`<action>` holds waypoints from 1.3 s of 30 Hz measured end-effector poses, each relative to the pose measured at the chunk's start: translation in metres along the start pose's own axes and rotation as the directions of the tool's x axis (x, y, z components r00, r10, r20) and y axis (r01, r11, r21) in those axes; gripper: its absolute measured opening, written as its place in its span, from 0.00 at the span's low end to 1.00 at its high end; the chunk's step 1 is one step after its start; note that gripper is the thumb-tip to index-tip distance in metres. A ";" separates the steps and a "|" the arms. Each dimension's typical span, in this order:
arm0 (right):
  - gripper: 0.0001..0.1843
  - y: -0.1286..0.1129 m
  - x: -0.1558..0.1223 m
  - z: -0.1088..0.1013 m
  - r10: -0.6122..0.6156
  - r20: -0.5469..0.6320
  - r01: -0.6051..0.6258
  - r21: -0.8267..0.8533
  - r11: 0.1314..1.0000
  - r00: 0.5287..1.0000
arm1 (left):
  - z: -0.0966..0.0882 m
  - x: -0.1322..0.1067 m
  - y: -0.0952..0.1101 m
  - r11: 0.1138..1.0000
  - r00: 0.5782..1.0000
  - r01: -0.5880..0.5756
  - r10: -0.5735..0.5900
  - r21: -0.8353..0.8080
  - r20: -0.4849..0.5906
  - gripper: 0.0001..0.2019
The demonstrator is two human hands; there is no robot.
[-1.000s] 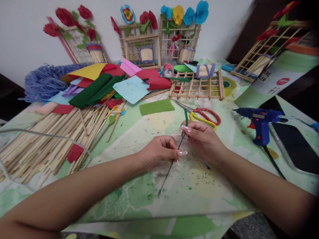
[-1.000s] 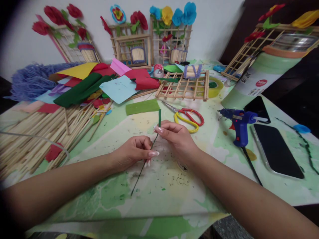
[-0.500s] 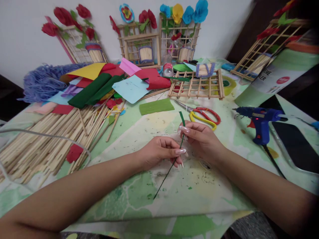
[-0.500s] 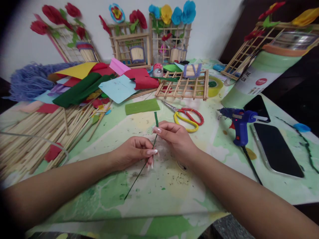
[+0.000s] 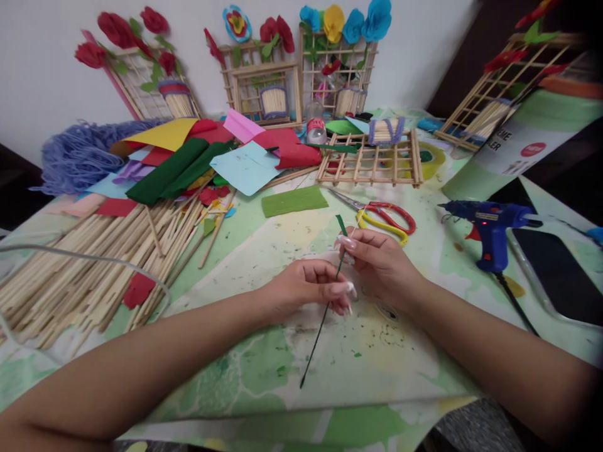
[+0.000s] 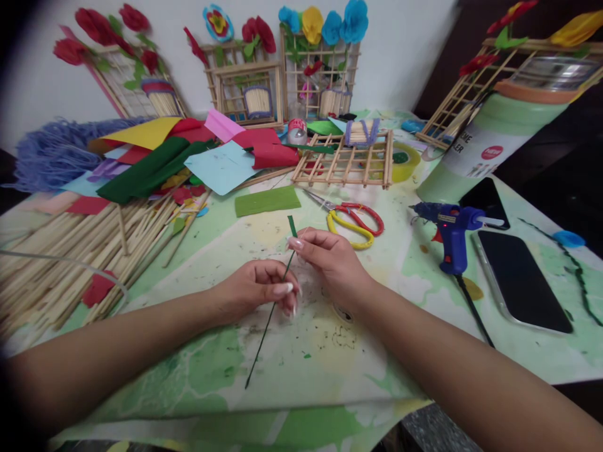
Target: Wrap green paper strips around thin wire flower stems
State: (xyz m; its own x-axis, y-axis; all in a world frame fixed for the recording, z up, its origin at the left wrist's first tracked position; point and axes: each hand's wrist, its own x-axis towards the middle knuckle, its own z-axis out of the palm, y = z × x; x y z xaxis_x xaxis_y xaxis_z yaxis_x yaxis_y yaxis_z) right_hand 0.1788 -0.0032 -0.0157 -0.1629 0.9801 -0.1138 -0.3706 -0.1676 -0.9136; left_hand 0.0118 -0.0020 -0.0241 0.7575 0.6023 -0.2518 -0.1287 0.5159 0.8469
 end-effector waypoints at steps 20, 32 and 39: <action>0.09 0.007 0.001 -0.001 -0.066 -0.008 0.065 -0.069 0.995 0.998 | 0.003 0.001 0.002 0.999 0.996 0.037 -0.038 -0.016 -0.086 0.20; 0.09 0.009 0.001 0.000 -0.074 0.021 0.075 -0.072 0.995 0.997 | -0.001 0.001 0.002 0.999 0.997 0.017 -0.021 -0.051 -0.077 0.15; 0.07 0.009 0.000 -0.001 -0.073 0.011 0.073 -0.064 0.995 0.997 | 0.005 0.002 0.004 0.999 0.991 0.041 -0.040 0.002 -0.127 0.19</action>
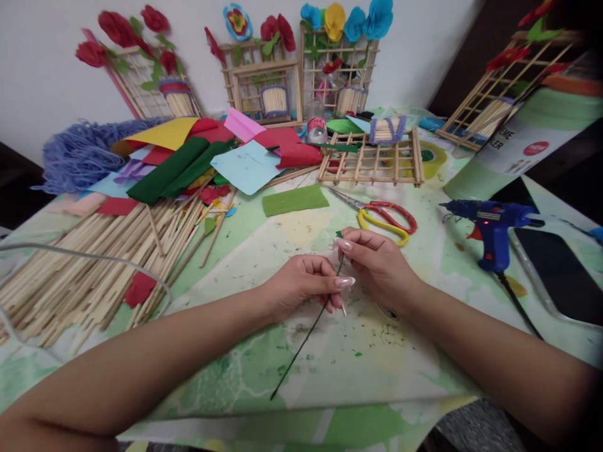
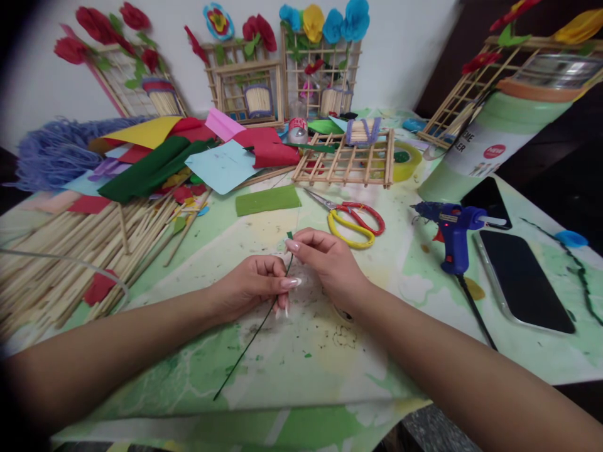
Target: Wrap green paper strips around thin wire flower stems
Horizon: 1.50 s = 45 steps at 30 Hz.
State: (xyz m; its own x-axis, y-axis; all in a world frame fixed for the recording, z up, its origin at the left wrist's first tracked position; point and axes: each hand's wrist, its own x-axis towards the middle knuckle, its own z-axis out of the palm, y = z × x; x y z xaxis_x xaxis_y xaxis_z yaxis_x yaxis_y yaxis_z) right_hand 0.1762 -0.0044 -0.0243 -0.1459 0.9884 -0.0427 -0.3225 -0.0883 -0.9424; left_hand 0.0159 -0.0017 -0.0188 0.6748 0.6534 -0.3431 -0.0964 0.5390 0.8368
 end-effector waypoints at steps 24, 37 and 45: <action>0.10 -0.004 0.012 -0.011 -0.127 -0.247 0.104 -0.107 0.989 0.961 | 0.006 -0.002 -0.002 0.998 0.996 0.017 -0.011 0.060 -0.086 0.22; 0.08 -0.029 0.026 -0.028 -0.155 -0.279 0.177 0.055 0.983 0.948 | -0.007 -0.001 -0.005 0.998 0.996 0.062 -0.063 0.022 0.070 0.15; 0.09 -0.030 0.025 -0.026 -0.156 -0.275 0.163 0.005 0.987 0.949 | 0.004 -0.011 0.000 0.975 0.985 0.030 0.009 0.221 -0.171 0.13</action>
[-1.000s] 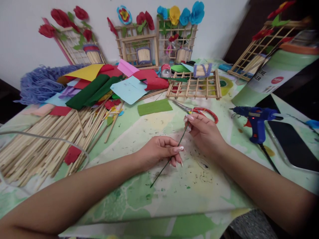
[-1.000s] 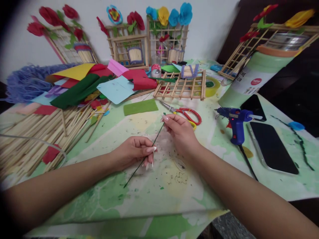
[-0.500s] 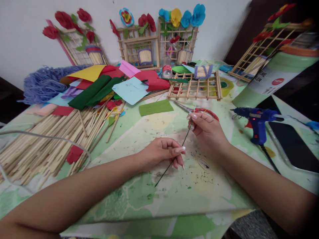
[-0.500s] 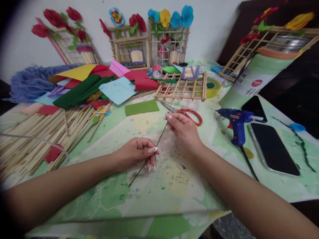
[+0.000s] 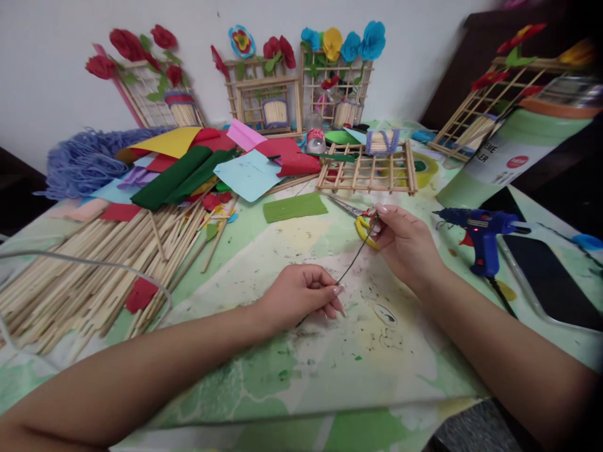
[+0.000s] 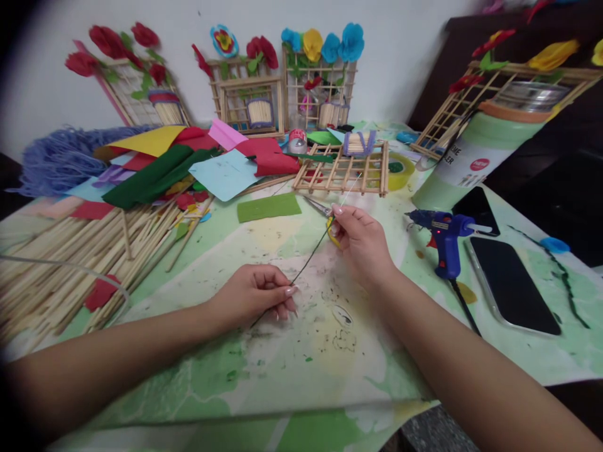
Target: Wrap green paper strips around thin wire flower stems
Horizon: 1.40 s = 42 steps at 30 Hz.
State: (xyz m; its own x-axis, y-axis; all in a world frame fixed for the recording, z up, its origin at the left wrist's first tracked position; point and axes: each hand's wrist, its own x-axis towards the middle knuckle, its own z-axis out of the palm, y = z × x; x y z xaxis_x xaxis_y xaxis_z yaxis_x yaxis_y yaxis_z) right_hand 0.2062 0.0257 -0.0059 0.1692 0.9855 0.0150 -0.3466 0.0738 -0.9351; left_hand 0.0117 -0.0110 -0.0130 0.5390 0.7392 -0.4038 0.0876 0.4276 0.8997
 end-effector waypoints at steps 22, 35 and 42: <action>0.07 0.008 -0.037 0.021 0.116 0.303 -0.105 -0.050 0.993 0.946 | 0.005 -0.011 0.030 0.998 0.991 -0.048 0.053 -0.039 0.121 0.12; 0.04 0.008 -0.037 0.017 0.129 0.350 -0.117 -0.056 0.992 0.928 | 0.002 -0.003 0.027 0.986 0.979 -0.133 0.146 -0.099 0.143 0.14; 0.06 0.009 -0.037 0.017 0.112 0.357 -0.097 -0.060 0.993 0.927 | -0.001 -0.001 0.025 0.978 0.986 -0.090 0.114 -0.186 0.120 0.11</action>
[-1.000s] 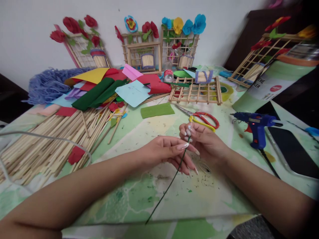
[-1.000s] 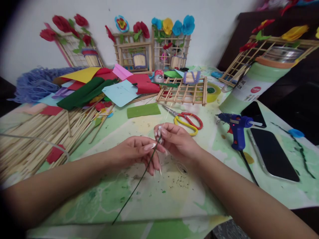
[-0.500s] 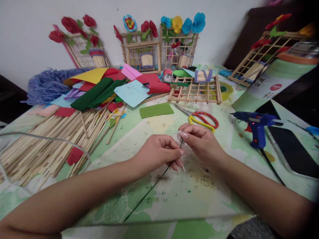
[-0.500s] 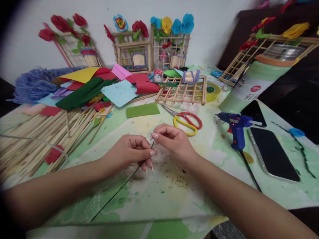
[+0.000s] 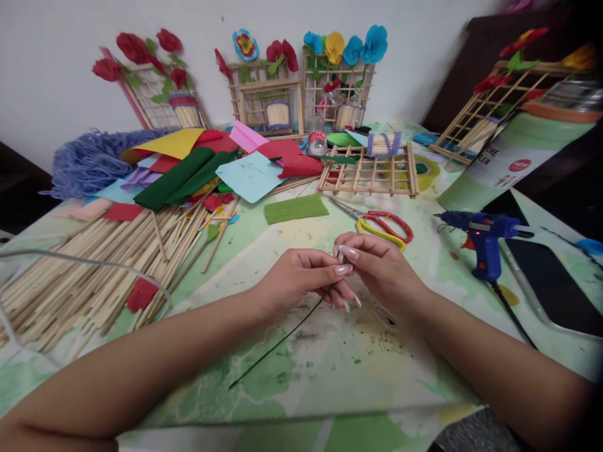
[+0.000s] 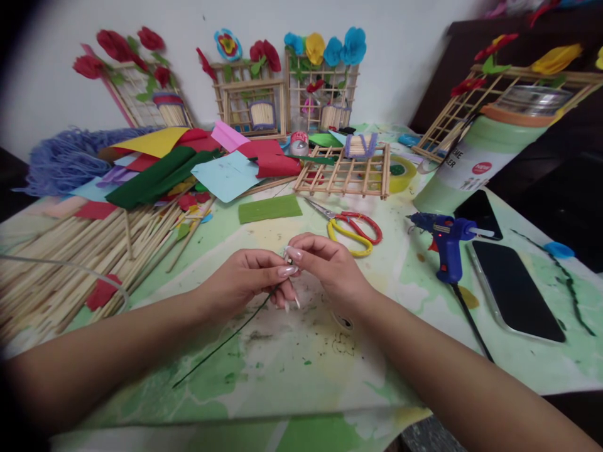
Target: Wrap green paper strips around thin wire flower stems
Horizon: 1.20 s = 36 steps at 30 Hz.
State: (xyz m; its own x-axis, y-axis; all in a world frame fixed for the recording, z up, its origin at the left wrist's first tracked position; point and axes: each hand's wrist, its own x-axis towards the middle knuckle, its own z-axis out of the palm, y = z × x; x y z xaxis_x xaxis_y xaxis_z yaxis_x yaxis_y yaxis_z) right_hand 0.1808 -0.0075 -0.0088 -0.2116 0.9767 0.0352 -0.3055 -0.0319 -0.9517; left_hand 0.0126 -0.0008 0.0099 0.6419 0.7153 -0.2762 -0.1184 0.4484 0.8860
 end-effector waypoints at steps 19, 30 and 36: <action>0.04 -0.018 0.024 -0.033 -0.062 -0.342 0.159 0.264 0.951 0.938 | -0.009 0.004 -0.014 0.994 0.994 0.081 -0.086 0.071 0.065 0.15; 0.08 -0.007 0.014 -0.018 0.006 -0.138 0.015 0.148 0.989 0.990 | -0.007 0.004 -0.023 0.999 1.000 0.019 -0.020 0.046 0.016 0.11; 0.08 -0.001 0.014 -0.018 -0.023 -0.212 0.051 0.127 0.991 0.977 | -0.008 0.006 -0.033 0.998 0.999 0.009 -0.012 0.054 0.044 0.13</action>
State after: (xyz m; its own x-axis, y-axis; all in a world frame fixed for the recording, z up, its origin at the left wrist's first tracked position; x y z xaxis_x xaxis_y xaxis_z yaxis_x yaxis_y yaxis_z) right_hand 0.1947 0.0104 -0.0129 -0.0025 1.0000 -0.0084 -0.4311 -0.0086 -0.9022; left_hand 0.0141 -0.0066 -0.0236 0.6762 0.6856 -0.2696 -0.0711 0.4250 0.9024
